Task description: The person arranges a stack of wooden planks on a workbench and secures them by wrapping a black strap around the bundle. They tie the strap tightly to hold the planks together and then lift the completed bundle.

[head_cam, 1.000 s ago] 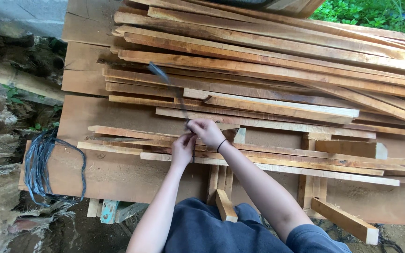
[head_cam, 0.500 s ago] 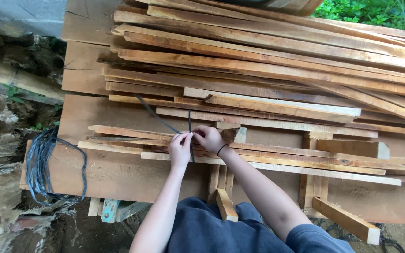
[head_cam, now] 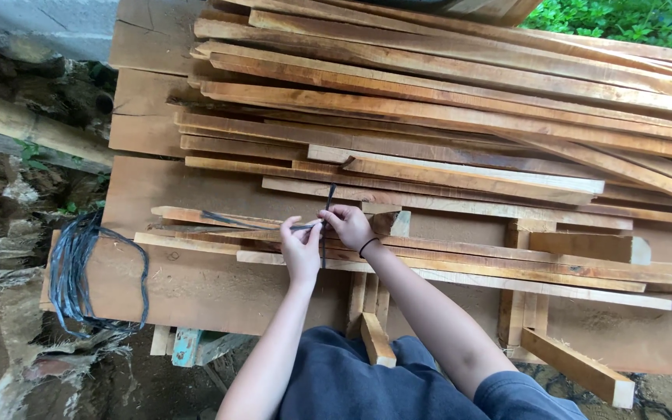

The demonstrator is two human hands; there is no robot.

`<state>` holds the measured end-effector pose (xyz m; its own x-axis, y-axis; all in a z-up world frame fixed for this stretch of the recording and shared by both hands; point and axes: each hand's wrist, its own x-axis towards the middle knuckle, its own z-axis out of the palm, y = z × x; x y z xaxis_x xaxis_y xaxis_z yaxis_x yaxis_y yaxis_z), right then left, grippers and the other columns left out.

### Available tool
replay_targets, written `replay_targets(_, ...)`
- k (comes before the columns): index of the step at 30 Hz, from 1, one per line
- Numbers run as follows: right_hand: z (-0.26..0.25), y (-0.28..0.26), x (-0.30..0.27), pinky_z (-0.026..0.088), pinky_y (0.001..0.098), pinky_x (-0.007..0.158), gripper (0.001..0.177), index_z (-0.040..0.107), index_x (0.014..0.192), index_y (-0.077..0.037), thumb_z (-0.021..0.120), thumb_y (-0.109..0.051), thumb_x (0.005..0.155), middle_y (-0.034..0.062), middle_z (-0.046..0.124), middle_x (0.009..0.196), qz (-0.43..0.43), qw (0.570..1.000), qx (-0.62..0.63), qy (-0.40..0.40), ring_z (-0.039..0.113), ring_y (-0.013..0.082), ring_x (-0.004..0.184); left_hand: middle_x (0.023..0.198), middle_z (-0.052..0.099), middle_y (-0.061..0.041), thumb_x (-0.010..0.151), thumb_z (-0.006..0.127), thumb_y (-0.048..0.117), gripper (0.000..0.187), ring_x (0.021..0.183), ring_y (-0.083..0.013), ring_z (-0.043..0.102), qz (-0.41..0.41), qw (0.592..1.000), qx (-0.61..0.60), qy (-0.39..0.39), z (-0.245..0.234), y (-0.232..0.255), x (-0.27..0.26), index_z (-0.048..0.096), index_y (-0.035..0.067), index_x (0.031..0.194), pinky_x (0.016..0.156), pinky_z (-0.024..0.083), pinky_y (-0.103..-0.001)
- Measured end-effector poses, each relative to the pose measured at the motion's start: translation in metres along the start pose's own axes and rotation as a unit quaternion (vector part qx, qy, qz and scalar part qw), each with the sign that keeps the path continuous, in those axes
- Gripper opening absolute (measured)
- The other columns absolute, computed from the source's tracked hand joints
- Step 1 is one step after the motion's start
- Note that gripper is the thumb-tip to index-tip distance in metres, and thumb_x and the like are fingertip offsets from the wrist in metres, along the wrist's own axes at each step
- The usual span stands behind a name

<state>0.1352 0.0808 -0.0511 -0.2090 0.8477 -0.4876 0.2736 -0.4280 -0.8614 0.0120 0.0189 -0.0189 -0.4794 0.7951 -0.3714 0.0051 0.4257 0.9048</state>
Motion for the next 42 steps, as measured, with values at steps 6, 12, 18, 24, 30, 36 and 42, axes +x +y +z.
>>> replay_targets(6, 0.0, 0.013, 0.003, 0.053, 0.0264, 0.076, 0.016, 0.081, 0.09, -0.019, 0.073, -0.03, 0.099, 0.0008, 0.077, 0.076, -0.01, 1.0, -0.023, 0.013, 0.066, 0.0065, 0.077, 0.108, 0.076, -0.021, 0.085, 0.081, 0.003, 0.079, 0.097, -0.0255, 0.076, -0.046, 0.999, -0.027, -0.005, 0.009, 0.018, -0.012, 0.033, -0.001, 0.148, 0.086, 0.062, -0.034)
replay_targets(12, -0.001, 0.007, 0.0, 0.055, 0.0247, 0.075, 0.007, 0.08, 0.091, -0.016, 0.079, -0.022, 0.093, 0.0002, 0.078, 0.079, 0.013, 0.999, 0.021, 0.032, 0.066, 0.0053, 0.077, 0.096, 0.079, -0.009, 0.078, 0.085, 0.006, 0.074, 0.088, -0.0202, 0.077, -0.037, 0.997, 0.065, 0.006, 0.01, -0.002, 0.015, 0.047, 0.011, 0.142, 0.079, 0.062, -0.029)
replay_targets(18, 0.0, -0.011, -0.026, 0.062, 0.0324, 0.078, 0.017, 0.074, 0.107, -0.016, 0.077, -0.012, 0.091, 0.005, 0.079, 0.092, -0.212, 0.971, -0.083, 0.068, 0.076, 0.0224, 0.092, 0.091, 0.079, -0.012, 0.076, 0.089, 0.007, 0.067, 0.079, -0.018, 0.077, -0.102, 0.995, -0.011, 0.02, 0.002, -0.026, 0.032, 0.049, 0.009, 0.129, 0.072, 0.061, -0.026)
replay_targets(24, 0.003, -0.008, -0.024, 0.061, 0.0358, 0.072, 0.013, 0.073, 0.095, -0.009, 0.069, -0.004, 0.085, 0.0101, 0.065, 0.095, -0.299, 0.927, -0.208, 0.092, 0.07, 0.0343, 0.09, 0.097, 0.077, -0.018, 0.08, 0.083, 0.001, 0.067, 0.085, -0.0216, 0.077, -0.091, 0.993, -0.018, -0.076, -0.006, -0.017, 0.038, 0.043, 0.005, 0.133, 0.077, 0.063, -0.028)
replay_targets(30, -0.011, 0.016, 0.002, 0.057, 0.0483, 0.08, 0.004, 0.066, 0.082, -0.008, 0.063, -0.011, 0.083, 0.0132, 0.066, 0.086, -0.162, 0.97, -0.169, -0.07, 0.066, 0.0404, 0.095, 0.097, 0.077, -0.016, 0.083, 0.082, 0.004, 0.068, 0.082, -0.0202, 0.076, -0.094, 0.991, -0.046, -0.087, -0.01, -0.021, 0.038, 0.038, 0.004, 0.135, 0.082, 0.062, -0.03)
replay_targets(36, -0.016, 0.016, -0.009, 0.06, 0.0415, 0.08, 0.013, 0.076, 0.098, -0.008, 0.073, -0.012, 0.085, 0.0168, 0.076, 0.092, -0.174, 0.973, -0.146, -0.044, 0.073, 0.0365, 0.097, 0.101, 0.075, -0.018, 0.082, 0.085, 0.005, 0.07, 0.089, -0.0209, 0.074, -0.111, 0.989, -0.07, -0.062, -0.01, -0.022, 0.038, 0.041, 0.004, 0.136, 0.083, 0.061, -0.032)
replay_targets(42, -0.013, -0.034, -0.037, 0.062, 0.0436, 0.073, 0.027, 0.078, 0.113, -0.007, 0.078, -0.006, 0.086, 0.0187, 0.077, 0.089, -0.248, 0.96, -0.129, 0.032, 0.074, 0.0383, 0.088, 0.1, 0.075, -0.016, 0.079, 0.087, 0.007, 0.067, 0.09, -0.019, 0.072, -0.121, 0.99, -0.057, -0.042, -0.006, -0.012, 0.032, 0.048, 0.005, 0.134, 0.081, 0.062, -0.032)
